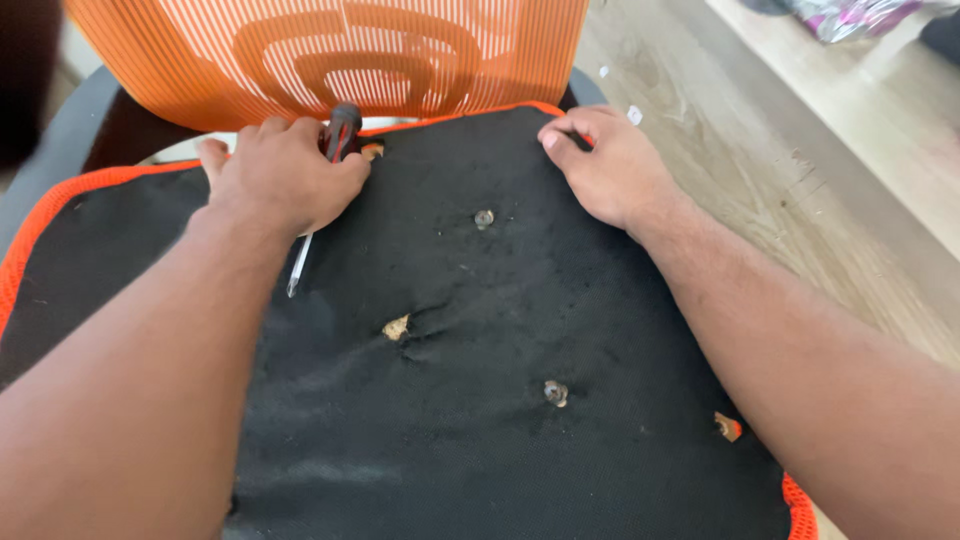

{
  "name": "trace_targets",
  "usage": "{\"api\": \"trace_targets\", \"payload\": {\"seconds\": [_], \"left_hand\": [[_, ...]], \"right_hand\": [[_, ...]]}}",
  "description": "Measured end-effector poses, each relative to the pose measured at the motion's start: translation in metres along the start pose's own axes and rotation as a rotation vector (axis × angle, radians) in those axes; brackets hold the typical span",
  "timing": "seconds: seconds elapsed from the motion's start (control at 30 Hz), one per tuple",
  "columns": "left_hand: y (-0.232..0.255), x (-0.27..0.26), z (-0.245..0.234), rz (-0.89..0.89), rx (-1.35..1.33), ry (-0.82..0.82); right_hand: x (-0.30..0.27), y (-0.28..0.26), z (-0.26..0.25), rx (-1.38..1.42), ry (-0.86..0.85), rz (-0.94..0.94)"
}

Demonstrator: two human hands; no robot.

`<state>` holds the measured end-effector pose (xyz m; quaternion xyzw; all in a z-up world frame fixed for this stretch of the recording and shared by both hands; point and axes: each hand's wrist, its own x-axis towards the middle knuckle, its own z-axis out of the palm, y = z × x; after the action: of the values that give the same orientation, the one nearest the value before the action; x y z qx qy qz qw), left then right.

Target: The person uses a screwdriver to tighten screws into the underside of an orange office chair seat. The person works on multiple screw holes around the seat perimeter, securing the seat to the chair frame.

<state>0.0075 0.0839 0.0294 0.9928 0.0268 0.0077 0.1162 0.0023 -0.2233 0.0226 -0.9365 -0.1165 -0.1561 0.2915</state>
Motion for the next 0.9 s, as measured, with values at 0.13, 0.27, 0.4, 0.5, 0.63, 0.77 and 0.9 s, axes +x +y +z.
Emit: {"api": "trace_targets", "payload": {"seconds": [0.13,0.27,0.4,0.5,0.63,0.77,0.9], "left_hand": [[0.005,0.0,-0.005,-0.039,0.015,-0.003],[-0.003,-0.006,-0.01,-0.051,0.023,0.023],[-0.011,-0.013,-0.016,-0.058,0.079,0.039],[-0.015,-0.012,-0.017,-0.085,0.11,0.029],[-0.02,-0.012,-0.007,-0.062,0.034,0.158],[-0.027,-0.022,0.004,-0.084,-0.146,0.23],[-0.027,-0.023,0.006,-0.105,-0.205,0.21]], "right_hand": [[-0.005,-0.009,-0.006,-0.07,-0.059,0.267],[-0.009,-0.021,-0.007,-0.082,-0.056,0.288],[-0.011,-0.026,-0.01,0.189,-0.054,0.195],[-0.009,-0.027,-0.011,0.135,-0.134,0.279],[-0.001,-0.028,-0.001,0.094,-0.06,0.313],[0.003,-0.025,0.008,-0.041,-0.052,0.178],[0.002,-0.02,0.005,0.007,-0.066,0.006]]}}
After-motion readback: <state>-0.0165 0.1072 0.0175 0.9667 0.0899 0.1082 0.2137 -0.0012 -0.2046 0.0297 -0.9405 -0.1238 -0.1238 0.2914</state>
